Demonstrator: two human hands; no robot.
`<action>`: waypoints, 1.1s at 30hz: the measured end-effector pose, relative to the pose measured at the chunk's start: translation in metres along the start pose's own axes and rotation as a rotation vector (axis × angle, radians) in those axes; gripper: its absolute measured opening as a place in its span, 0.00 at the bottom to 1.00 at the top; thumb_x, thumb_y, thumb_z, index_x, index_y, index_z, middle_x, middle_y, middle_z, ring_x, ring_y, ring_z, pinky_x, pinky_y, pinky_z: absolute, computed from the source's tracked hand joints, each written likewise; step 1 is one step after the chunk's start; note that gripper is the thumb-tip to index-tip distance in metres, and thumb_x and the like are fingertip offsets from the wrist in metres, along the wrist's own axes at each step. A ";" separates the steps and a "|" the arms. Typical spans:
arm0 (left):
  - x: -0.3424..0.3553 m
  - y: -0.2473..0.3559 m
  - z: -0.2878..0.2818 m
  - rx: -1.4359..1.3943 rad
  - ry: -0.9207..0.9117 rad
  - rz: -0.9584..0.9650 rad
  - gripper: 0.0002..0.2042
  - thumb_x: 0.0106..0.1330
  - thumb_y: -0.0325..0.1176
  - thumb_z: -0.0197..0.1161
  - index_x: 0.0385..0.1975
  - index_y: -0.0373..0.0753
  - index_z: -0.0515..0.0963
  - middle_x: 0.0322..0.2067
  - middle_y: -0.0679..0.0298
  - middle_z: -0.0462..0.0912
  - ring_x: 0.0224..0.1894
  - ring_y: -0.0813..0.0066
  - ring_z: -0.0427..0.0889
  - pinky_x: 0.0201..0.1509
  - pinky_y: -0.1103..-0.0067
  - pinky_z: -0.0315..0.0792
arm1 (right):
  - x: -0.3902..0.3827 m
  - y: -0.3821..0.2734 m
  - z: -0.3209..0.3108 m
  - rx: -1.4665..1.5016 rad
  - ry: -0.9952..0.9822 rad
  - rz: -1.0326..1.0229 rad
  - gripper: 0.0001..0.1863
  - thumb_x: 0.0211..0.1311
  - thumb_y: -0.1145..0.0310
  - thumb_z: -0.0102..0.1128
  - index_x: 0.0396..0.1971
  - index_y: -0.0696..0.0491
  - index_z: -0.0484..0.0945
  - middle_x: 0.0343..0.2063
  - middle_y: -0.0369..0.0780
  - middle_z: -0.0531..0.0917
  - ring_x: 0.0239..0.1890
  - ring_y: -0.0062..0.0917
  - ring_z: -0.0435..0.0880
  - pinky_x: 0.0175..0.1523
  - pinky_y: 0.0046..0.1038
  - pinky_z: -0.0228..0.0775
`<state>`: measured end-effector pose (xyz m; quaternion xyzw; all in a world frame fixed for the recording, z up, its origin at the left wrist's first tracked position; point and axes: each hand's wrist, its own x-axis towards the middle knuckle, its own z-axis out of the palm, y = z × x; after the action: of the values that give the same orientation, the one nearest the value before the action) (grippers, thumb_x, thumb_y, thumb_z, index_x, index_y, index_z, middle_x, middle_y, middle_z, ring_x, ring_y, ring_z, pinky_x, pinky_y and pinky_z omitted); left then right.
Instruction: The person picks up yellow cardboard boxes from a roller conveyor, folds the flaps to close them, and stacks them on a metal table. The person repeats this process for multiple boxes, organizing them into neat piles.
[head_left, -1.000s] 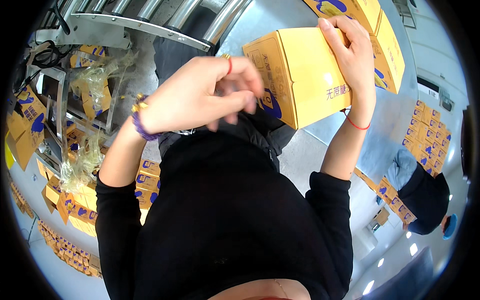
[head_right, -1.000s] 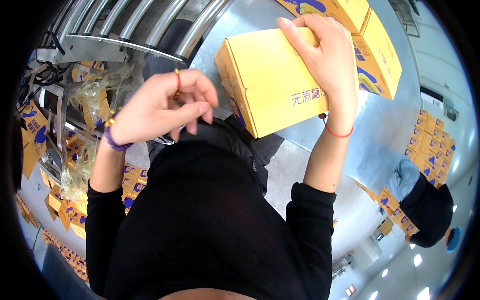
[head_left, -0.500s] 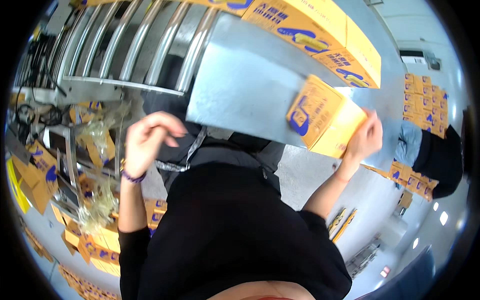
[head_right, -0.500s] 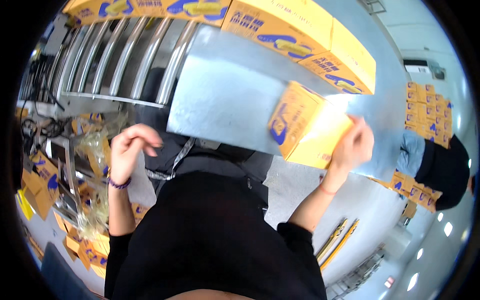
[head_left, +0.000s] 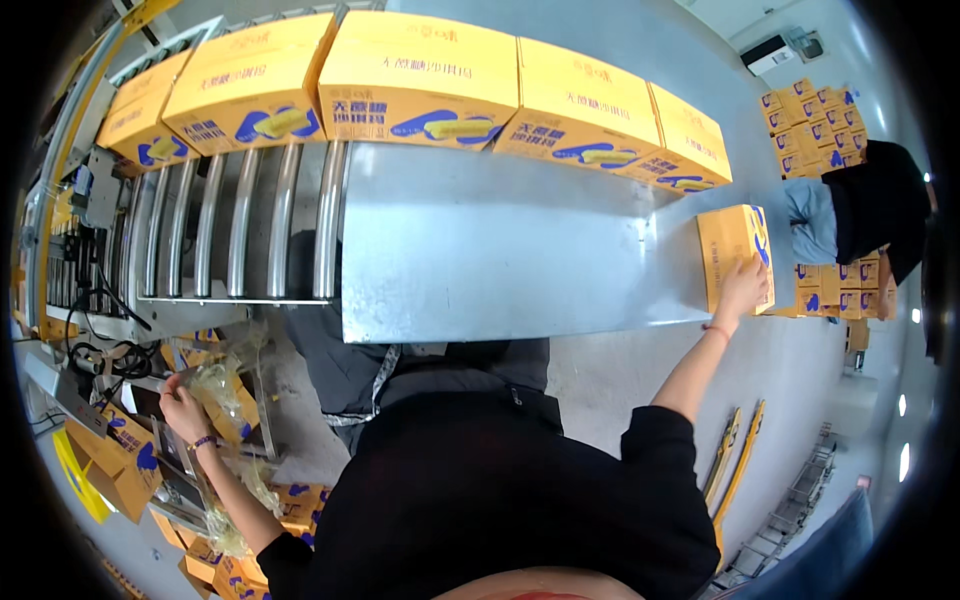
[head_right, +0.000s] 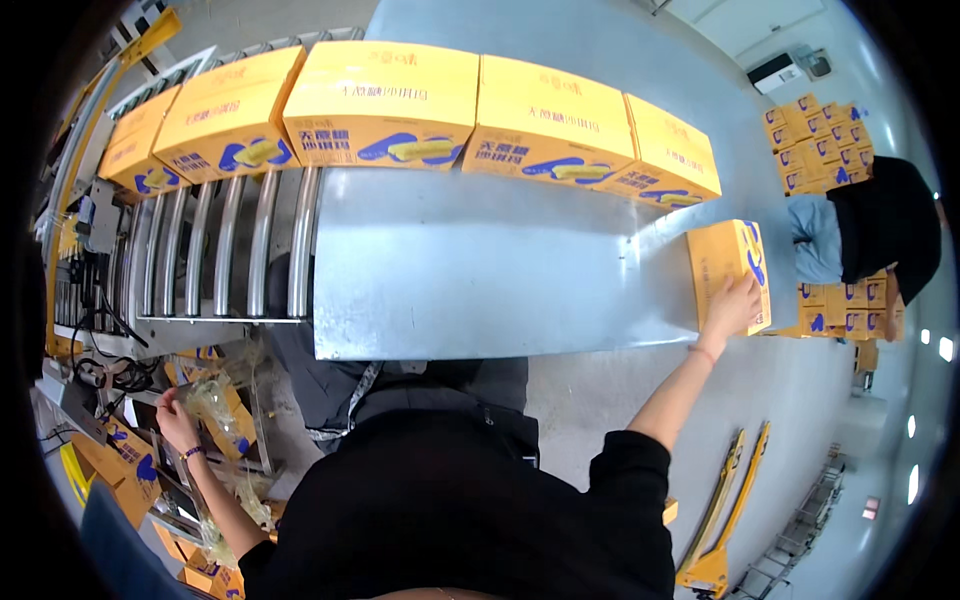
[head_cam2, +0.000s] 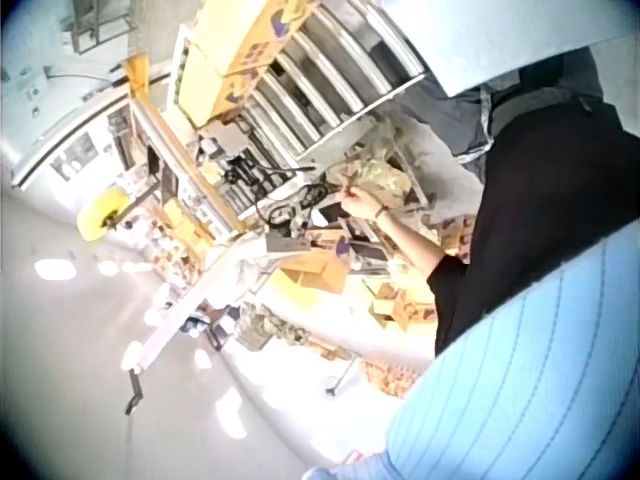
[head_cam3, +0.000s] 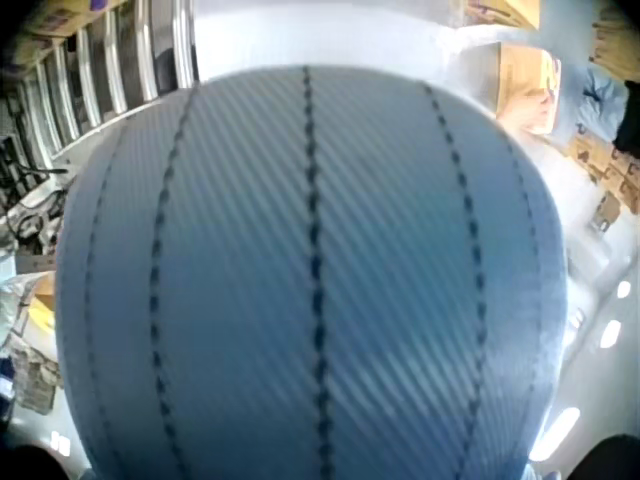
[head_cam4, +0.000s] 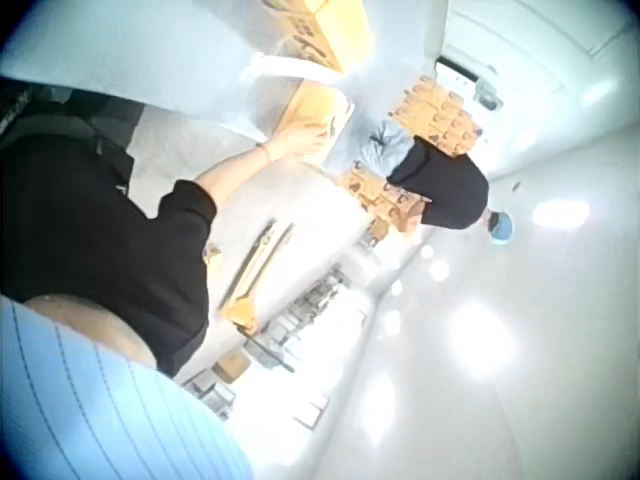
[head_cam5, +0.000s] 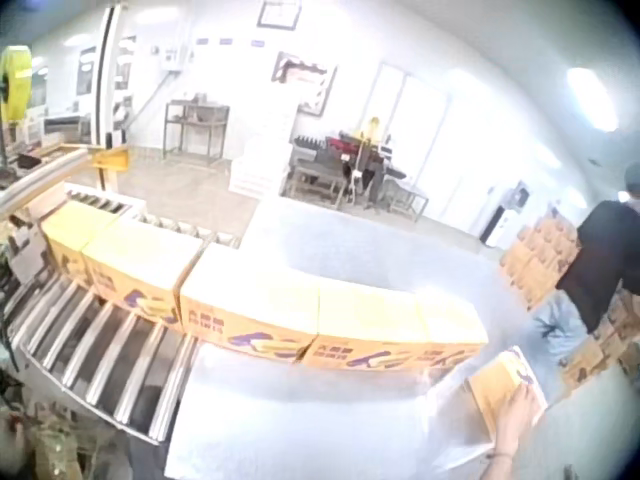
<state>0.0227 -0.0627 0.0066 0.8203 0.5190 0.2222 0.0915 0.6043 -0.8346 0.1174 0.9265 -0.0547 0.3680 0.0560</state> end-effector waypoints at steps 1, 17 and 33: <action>0.013 -0.011 0.006 -0.017 0.023 0.013 0.09 0.66 0.28 0.54 0.39 0.36 0.81 0.38 0.56 0.85 0.46 0.55 0.80 0.52 0.66 0.72 | 0.032 -0.011 0.015 0.269 -0.052 -0.047 0.19 0.70 0.60 0.53 0.54 0.56 0.77 0.55 0.46 0.78 0.58 0.43 0.73 0.62 0.40 0.65; 0.086 -0.092 0.035 -0.319 -0.277 -0.223 0.12 0.69 0.34 0.56 0.25 0.34 0.78 0.19 0.66 0.77 0.20 0.81 0.74 0.24 0.79 0.67 | 0.027 -0.262 -0.141 0.671 -0.705 -0.899 0.43 0.47 0.48 0.74 0.62 0.52 0.71 0.57 0.51 0.73 0.62 0.48 0.68 0.68 0.49 0.57; 0.096 -0.118 0.047 0.077 -0.288 0.010 0.17 0.72 0.43 0.54 0.35 0.33 0.77 0.30 0.58 0.81 0.36 0.62 0.81 0.42 0.71 0.71 | -0.010 -0.035 -0.094 0.219 -0.482 0.011 0.47 0.52 0.44 0.69 0.67 0.56 0.63 0.57 0.54 0.71 0.60 0.48 0.70 0.64 0.43 0.63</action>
<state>-0.0167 0.0791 -0.0545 0.8493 0.5045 0.0824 0.1321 0.5388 -0.7858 0.1766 0.9876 -0.0314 0.1409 -0.0613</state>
